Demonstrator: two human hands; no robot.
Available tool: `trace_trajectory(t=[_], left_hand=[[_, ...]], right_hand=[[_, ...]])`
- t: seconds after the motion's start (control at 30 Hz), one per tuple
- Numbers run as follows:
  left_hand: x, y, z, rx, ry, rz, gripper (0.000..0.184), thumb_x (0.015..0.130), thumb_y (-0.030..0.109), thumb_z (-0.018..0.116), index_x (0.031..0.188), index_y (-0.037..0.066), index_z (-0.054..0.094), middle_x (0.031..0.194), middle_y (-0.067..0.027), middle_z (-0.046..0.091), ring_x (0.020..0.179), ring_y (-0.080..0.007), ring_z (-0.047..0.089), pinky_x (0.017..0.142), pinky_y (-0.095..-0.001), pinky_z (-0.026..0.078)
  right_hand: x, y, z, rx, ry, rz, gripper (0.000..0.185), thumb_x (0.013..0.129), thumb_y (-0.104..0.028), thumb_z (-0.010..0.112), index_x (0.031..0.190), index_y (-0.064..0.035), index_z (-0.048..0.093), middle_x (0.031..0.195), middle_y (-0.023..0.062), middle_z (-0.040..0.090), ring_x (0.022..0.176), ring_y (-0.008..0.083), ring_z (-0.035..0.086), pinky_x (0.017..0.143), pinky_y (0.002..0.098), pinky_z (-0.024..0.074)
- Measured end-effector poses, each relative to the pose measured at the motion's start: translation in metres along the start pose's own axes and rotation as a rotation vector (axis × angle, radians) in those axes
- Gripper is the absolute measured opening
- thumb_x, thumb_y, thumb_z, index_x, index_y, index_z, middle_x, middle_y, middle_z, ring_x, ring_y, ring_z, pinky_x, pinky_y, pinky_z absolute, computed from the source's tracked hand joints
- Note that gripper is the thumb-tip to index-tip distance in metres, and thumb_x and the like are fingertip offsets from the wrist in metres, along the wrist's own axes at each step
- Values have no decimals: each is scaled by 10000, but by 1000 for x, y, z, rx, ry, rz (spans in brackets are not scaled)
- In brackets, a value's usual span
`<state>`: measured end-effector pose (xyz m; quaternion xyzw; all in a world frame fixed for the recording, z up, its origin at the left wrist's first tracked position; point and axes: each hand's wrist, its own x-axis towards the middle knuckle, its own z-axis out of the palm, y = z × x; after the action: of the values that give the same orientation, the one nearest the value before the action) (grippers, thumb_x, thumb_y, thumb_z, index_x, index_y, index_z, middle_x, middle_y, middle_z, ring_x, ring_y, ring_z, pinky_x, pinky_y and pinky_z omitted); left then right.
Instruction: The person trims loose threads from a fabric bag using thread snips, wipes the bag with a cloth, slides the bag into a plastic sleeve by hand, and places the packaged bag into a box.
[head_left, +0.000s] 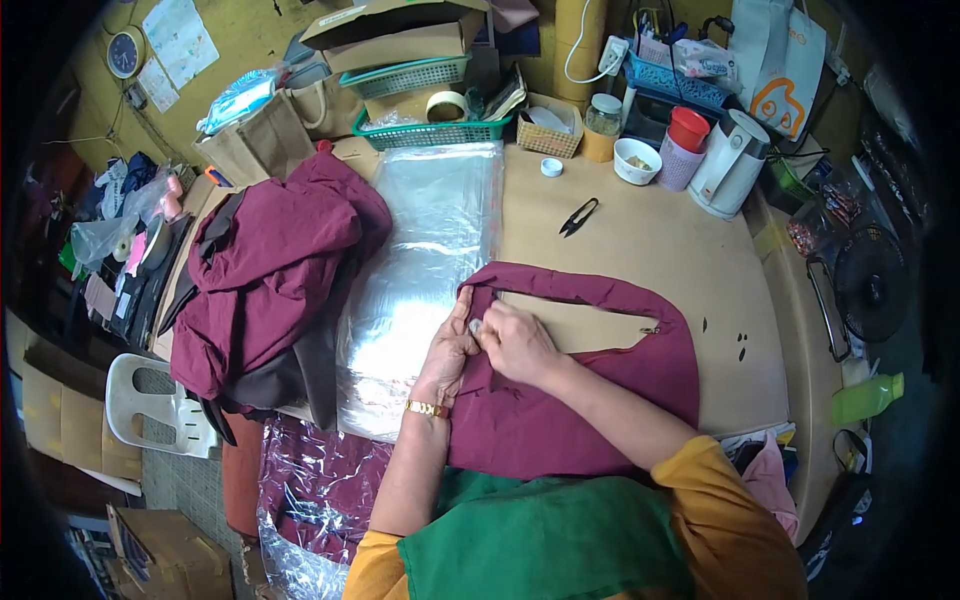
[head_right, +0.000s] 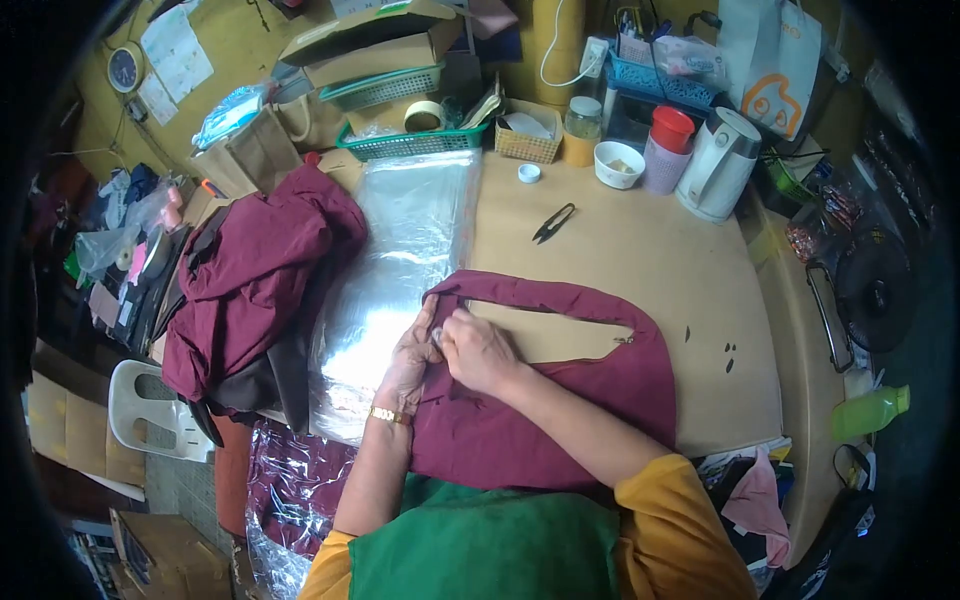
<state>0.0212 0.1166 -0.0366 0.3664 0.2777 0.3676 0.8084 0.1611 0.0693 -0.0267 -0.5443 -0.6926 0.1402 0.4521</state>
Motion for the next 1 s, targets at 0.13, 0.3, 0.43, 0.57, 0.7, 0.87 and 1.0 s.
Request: trace_trajectory(t=[0.13,0.3,0.43,0.57,0.7,0.87,1.0], left_hand=[[1,0,-3,-19,8,27,974,635,-201,399,1562,-4,176,1610,-91,253,1301,-141,458,951,-197,444],[3,-7,-2,-31,-27,65,940,696,-221,457,1561,2,166,1590,-98,289,1352,-142,425,1016,-218,443],[-4,0,7,101,15,78,949,709,-203,528,1561,12,171,1560,-103,333,1316,-150,470,1017,-243,462],[-5,3,7,123,-5,117,962,665,-172,490,1561,14,194,1540,-99,374,1307,-146,482,988,-230,471],[-4,5,5,106,34,124,975,643,-164,456,1563,13,187,1549,-94,366,1312,-137,478,956,-213,477],[1,1,-6,101,-44,73,1006,627,-172,448,1572,42,176,1549,-95,368,1288,-124,494,932,-206,483],[3,-5,-17,55,-55,67,987,649,-204,435,1572,53,198,1578,-50,313,967,-13,531,753,-155,492]], right_hand=[[16,9,3,13,78,43,161,836,-30,634,726,15,527,758,191,558,693,399,594,630,487,465],[-25,-10,-11,34,-151,-7,121,859,-47,617,758,6,575,803,172,571,764,369,613,697,457,491],[-21,-10,-38,215,-130,400,125,852,-68,643,755,2,606,832,154,602,753,335,638,693,426,505],[-4,-1,-38,128,10,270,121,822,-55,674,752,15,604,780,155,609,720,325,639,663,420,497],[4,19,-8,25,45,74,99,822,-29,685,781,34,620,774,149,627,663,265,642,617,376,500],[6,22,5,170,139,199,100,805,-11,684,774,32,600,776,168,629,687,332,634,636,415,493],[15,18,11,61,189,101,130,814,-5,669,759,25,555,771,165,624,686,326,634,631,423,488]])
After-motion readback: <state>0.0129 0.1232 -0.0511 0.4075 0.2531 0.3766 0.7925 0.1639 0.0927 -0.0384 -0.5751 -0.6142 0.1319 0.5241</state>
